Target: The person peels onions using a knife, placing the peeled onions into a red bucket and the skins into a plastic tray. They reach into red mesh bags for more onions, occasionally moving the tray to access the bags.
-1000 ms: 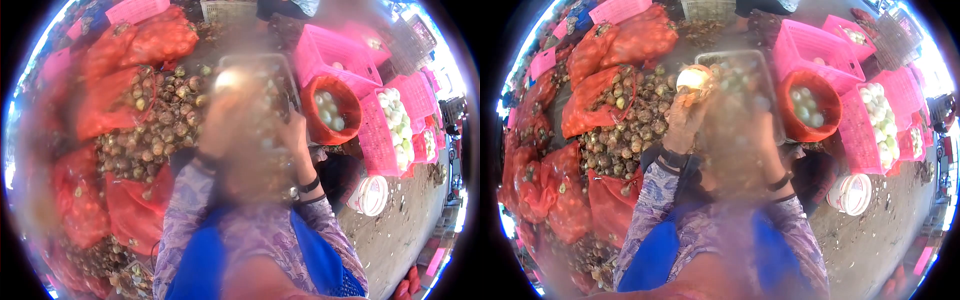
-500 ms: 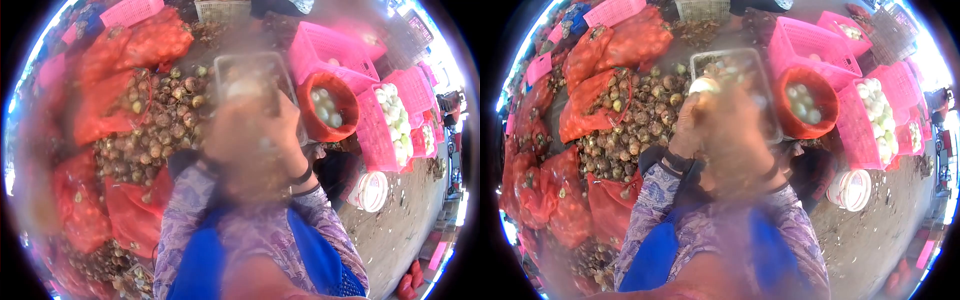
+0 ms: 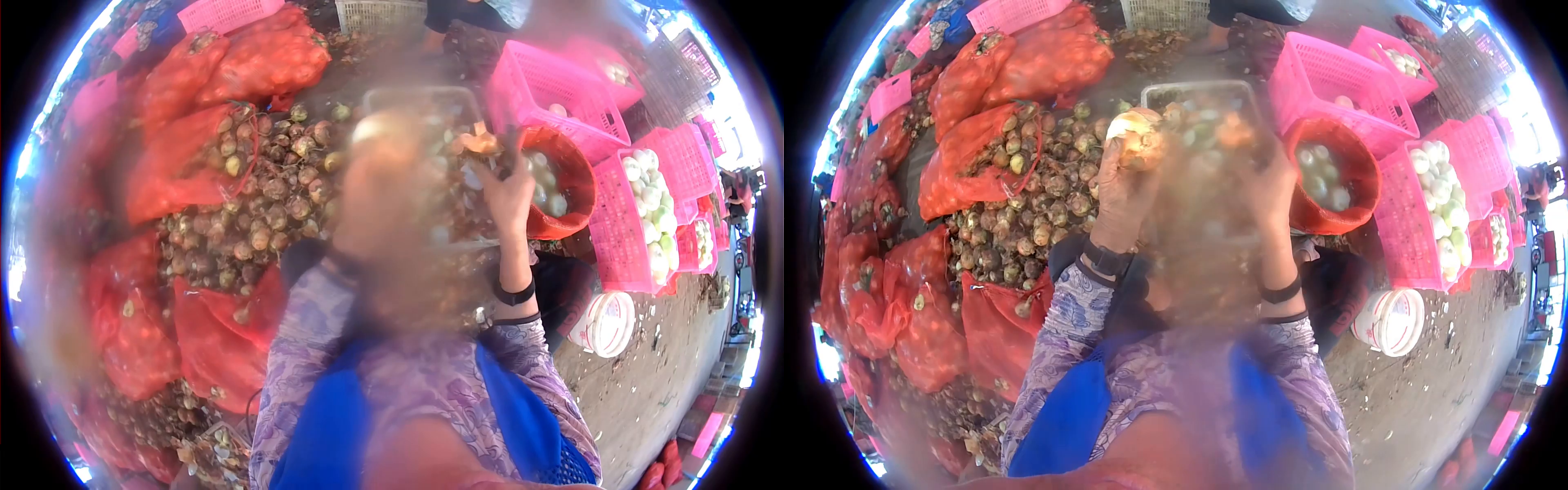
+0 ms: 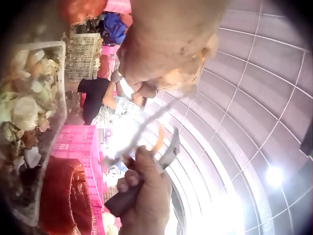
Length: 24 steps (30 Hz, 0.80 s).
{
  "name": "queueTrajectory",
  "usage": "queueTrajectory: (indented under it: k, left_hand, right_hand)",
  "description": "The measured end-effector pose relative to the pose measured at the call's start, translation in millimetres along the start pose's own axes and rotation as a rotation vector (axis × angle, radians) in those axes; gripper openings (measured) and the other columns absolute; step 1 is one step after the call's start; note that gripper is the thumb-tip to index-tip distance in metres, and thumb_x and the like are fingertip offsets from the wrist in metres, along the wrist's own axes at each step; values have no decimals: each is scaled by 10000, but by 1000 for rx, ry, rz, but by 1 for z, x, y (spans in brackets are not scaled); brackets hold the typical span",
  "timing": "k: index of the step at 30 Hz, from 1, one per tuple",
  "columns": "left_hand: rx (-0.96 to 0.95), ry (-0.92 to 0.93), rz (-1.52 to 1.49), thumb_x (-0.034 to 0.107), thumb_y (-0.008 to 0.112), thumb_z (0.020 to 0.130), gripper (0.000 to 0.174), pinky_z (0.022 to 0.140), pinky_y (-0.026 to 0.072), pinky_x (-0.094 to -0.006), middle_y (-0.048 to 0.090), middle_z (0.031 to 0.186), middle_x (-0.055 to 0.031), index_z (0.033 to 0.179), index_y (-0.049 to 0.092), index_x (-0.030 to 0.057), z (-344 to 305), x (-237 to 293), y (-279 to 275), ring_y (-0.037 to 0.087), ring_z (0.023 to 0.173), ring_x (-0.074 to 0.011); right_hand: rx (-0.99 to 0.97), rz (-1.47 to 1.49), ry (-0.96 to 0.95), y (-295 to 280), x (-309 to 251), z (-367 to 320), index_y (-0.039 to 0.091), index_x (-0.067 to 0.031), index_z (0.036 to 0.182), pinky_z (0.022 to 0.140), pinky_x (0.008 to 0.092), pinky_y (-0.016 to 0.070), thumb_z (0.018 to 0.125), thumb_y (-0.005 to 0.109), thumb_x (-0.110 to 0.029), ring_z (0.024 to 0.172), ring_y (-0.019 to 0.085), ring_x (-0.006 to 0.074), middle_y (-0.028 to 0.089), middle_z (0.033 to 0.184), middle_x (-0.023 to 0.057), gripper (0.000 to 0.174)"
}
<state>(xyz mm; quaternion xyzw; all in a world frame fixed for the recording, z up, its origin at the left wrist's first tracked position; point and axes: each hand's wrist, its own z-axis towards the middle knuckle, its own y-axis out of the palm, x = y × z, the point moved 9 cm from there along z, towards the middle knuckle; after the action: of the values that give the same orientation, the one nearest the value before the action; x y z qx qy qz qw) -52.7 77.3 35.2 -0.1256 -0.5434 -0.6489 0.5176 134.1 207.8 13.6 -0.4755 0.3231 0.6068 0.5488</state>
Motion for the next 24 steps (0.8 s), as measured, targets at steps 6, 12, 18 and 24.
queueTrajectory:
  k: [6,12,18,24]
  left_hand:
    - [274,-116,-420,394,619,1004,582,1127,423,-421,563,1391,-133,1420,478,12,-10,-46,-31,531,1292,-254]
    - [346,-202,-421,171,404,1091,307,925,506,-256,582,1228,-77,1352,492,35,-15,-66,-39,578,1065,-135]
    - [289,-267,-382,171,398,1084,282,880,522,-267,589,1154,-63,1311,512,51,-17,-48,-22,586,1021,-136]
    - [406,-97,-68,211,674,947,383,894,543,-322,664,1149,-75,1278,582,41,-12,-54,-53,655,991,-176]
  right_hand:
    - [-146,-646,-427,60,-52,-53,576,-36,1347,619,411,535,948,579,-80,765,676,364,672,949,208,401]
    - [-194,-628,-417,75,-34,-66,585,-36,1315,616,412,532,948,575,-86,758,672,356,670,936,199,370]
    - [-226,-608,-409,80,-28,-70,595,-35,1276,613,415,529,949,571,-93,750,668,347,667,920,189,333]
    - [-259,-573,-378,84,-17,-71,606,-35,1237,610,417,526,950,566,-100,742,663,337,665,904,178,297]
